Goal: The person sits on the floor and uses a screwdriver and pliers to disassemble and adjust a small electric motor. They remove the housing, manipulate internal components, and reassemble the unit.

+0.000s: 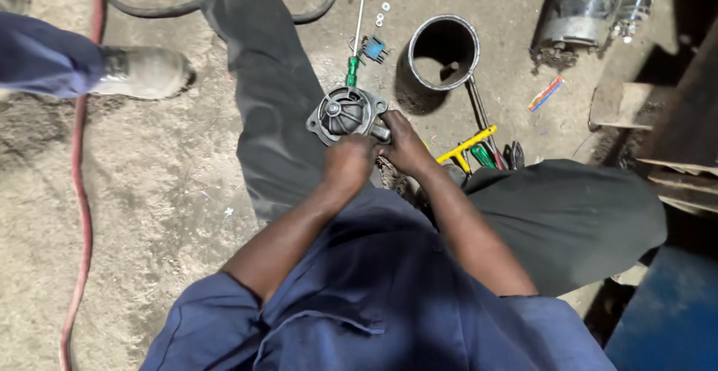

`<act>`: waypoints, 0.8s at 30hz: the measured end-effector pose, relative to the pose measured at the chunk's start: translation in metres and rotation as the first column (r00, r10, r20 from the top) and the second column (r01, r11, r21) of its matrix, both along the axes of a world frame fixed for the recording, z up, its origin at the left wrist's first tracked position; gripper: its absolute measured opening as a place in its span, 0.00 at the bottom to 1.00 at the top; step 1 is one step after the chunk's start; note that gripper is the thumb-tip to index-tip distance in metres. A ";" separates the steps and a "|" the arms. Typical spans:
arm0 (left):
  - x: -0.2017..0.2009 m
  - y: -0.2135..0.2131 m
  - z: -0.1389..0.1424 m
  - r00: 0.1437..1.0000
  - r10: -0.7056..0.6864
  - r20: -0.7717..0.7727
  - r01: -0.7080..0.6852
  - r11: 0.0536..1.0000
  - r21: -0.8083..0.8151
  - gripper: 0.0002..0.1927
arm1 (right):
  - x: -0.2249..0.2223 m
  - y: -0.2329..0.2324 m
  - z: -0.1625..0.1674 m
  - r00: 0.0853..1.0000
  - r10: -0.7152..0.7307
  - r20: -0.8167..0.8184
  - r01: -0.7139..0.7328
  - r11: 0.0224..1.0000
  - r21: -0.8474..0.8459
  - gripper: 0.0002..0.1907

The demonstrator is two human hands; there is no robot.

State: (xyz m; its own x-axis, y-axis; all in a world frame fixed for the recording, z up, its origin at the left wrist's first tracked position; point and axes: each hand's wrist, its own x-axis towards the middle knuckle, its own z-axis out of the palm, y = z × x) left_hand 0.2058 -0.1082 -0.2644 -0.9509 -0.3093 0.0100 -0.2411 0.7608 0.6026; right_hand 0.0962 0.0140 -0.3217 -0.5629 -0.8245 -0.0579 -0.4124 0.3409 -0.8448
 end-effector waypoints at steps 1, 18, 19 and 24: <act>-0.003 -0.007 0.010 0.999 0.011 0.035 -0.014 0.997 0.081 0.09 | 0.001 0.002 0.001 1.000 0.000 -0.009 0.001 0.999 0.044 0.32; -0.184 -0.149 -0.151 0.795 0.011 0.606 -0.020 1.000 0.008 0.35 | 0.023 0.000 0.005 0.994 -0.080 -0.069 0.094 0.966 0.241 0.29; -0.183 -0.149 -0.154 0.780 -0.060 0.623 -0.006 0.995 0.103 0.31 | 0.024 -0.001 0.004 0.995 -0.076 -0.065 0.090 0.965 0.246 0.29; -0.177 -0.151 -0.157 0.752 -0.096 0.652 0.005 0.990 0.140 0.24 | 0.025 0.005 0.006 0.998 -0.037 0.050 0.023 0.968 0.249 0.30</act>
